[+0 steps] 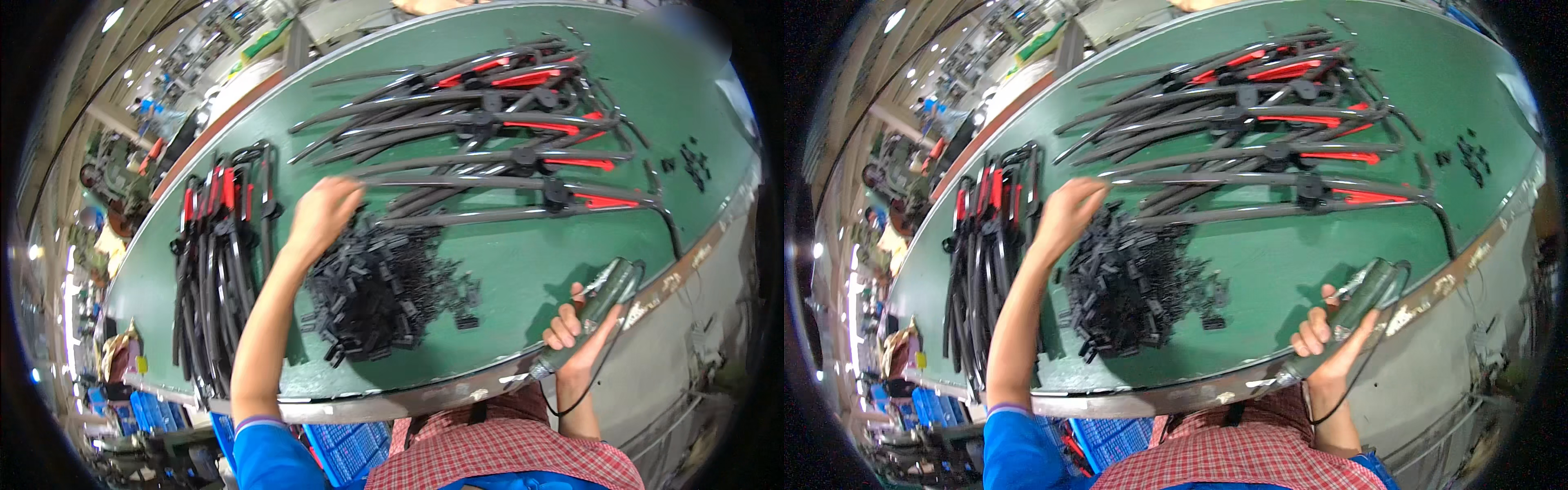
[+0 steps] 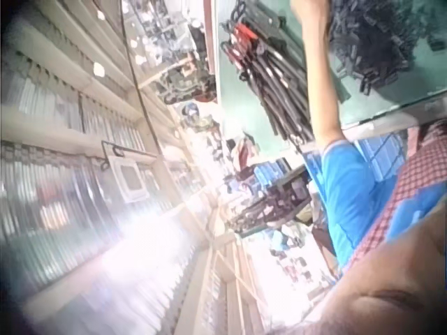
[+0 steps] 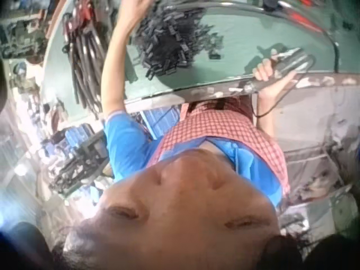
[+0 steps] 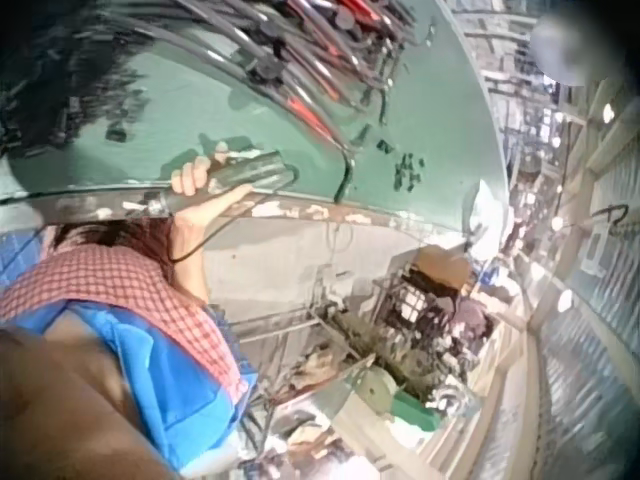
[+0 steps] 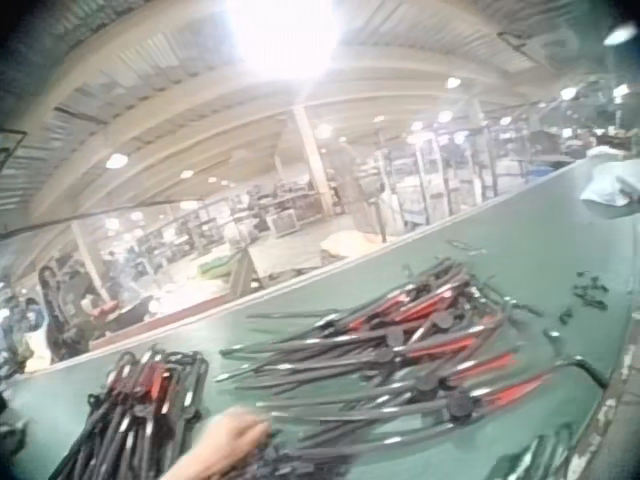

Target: The person uses a handheld power tool to attach small black plastic clips to curved metal rods on a green workbench. They repeatedly pick up a rod, align a clip, and drive it into place, then set the assembled rod aside and repeat the process.

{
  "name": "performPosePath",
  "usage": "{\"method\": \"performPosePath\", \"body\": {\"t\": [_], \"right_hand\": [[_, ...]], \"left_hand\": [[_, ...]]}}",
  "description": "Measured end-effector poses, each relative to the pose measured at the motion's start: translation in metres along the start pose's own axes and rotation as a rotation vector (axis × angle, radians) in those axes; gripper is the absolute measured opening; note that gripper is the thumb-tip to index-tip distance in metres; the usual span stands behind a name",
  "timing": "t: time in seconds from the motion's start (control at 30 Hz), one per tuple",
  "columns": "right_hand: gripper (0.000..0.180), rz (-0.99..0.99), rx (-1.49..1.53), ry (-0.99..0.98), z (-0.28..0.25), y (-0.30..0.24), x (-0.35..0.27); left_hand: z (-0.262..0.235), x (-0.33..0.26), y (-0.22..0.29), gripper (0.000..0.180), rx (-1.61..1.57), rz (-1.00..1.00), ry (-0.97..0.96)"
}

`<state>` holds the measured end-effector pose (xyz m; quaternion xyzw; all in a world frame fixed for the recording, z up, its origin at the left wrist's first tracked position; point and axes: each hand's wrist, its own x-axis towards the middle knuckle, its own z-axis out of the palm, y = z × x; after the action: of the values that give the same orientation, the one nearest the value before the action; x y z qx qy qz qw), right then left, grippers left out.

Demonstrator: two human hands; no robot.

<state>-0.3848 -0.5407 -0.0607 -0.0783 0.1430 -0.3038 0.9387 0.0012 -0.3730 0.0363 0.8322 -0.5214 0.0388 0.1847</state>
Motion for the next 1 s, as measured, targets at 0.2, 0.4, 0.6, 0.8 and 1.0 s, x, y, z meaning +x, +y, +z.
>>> {"method": "performPosePath", "body": {"t": [0.2, 0.4, 0.6, 0.8, 1.0], "right_hand": [[0.076, 0.077, 0.035, -0.024, 0.001, -0.001, 0.002], [0.073, 0.033, -0.004, 0.006, 0.004, -0.005, 0.002], [0.077, 0.002, 0.004, -0.284, 0.0, -0.002, -0.015], [0.088, 0.102, 0.008, -0.471, -0.007, 0.005, -0.046], [0.1, 0.217, -0.127, -0.431, 0.011, 0.046, -0.03]], "left_hand": [[0.066, 0.108, -0.019, 0.043, -0.146, -0.082, -0.506], [-0.018, 0.081, 0.092, 0.031, -0.175, 0.084, -0.619], [-0.003, -0.071, 0.161, 0.028, -0.812, -0.399, -0.643], [0.043, -0.183, 0.157, 0.031, -0.375, -0.151, 0.043], [0.073, -0.205, 0.154, 0.033, -0.291, -0.107, 0.072]]}}
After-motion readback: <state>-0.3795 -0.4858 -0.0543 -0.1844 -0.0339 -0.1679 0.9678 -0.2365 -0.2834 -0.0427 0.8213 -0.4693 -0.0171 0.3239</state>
